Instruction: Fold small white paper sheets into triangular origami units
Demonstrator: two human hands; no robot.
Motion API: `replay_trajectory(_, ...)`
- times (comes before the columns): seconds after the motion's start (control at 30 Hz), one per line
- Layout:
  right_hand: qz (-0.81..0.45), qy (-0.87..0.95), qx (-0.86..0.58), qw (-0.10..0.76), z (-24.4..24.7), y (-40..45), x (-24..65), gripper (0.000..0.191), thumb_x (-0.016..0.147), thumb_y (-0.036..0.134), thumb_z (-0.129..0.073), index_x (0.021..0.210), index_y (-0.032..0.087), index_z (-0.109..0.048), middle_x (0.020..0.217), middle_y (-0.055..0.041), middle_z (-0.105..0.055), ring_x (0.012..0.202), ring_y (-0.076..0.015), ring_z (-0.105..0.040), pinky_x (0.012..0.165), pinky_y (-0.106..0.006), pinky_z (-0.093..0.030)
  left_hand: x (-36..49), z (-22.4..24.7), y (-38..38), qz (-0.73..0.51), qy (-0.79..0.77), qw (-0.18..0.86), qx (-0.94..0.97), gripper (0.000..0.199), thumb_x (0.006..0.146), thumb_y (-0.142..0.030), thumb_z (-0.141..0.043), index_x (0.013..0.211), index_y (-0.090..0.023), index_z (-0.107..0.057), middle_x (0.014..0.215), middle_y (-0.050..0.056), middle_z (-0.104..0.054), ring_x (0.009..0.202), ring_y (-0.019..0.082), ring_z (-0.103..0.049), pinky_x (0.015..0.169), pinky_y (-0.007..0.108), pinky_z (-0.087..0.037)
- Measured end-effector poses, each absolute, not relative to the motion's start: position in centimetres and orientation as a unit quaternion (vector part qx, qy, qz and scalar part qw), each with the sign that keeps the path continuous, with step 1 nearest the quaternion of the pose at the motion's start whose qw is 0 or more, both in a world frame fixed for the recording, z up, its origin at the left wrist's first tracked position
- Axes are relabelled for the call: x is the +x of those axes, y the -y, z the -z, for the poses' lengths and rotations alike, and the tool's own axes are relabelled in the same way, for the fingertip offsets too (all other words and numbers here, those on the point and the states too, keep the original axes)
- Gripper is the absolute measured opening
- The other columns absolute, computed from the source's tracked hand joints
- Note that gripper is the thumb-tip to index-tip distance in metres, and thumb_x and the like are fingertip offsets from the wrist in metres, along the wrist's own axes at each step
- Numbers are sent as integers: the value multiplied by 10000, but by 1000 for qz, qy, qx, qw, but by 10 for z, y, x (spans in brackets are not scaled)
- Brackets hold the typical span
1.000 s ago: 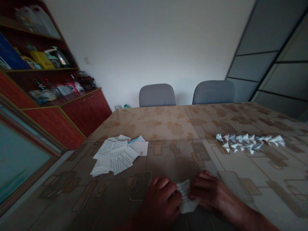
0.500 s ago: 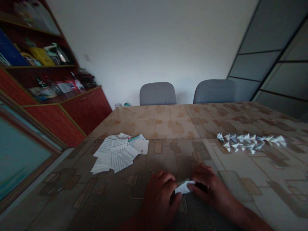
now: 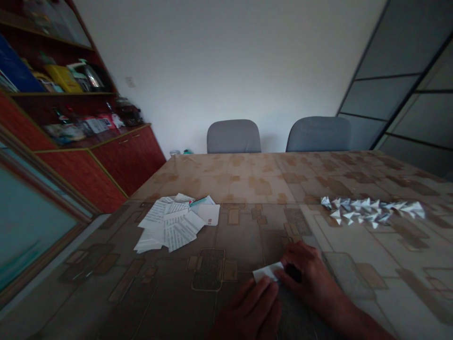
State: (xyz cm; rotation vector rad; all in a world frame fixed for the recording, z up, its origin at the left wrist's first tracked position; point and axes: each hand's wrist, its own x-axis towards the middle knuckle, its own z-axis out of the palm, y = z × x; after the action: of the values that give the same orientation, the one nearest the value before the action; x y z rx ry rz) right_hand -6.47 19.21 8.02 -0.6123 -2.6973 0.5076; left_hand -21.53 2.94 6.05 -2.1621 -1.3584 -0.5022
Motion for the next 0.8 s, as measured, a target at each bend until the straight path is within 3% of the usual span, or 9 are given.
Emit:
replay_trajectory(0.17,-165,943,-236,168,-83,-190,-65,162,810,188,-676,682,202,-578,718,-7,-589,735,-212,-560,702,-358,-392,-214,-54,-28,179,504,263,-803,261,1012,-219,-404,1112,-143,-633,1204,80,-677,1145,202,-610,997,318,-469)
replay_trajectory(0.5,-166,938,-252,168,-83,-189,-66,157,795,141,-681,673,198,-601,730,-14,-594,763,-229,-574,729,-384,-405,-213,-53,-26,187,506,261,-801,238,1001,-241,-436,1104,-150,-630,1192,84,-684,1139,220,-620,998,337,-471)
replay_trajectory(0.63,-162,939,-255,165,-84,-188,-66,159,796,142,-676,675,201,-592,728,-8,-589,764,-225,-569,736,-387,-403,-211,-51,-27,194,506,266,-798,236,1004,-239,-429,1093,-157,-631,1167,80,-693,1131,202,-622,1078,368,-387)
replay_trajectory(0.8,-158,940,-261,156,-86,-186,-66,159,794,142,-676,682,203,-580,726,0,-589,765,-223,-565,749,-398,-400,-208,-48,-31,254,522,272,-767,276,1012,-208,-376,991,-175,-650,1080,45,-719,1082,180,-639,1170,423,-194)
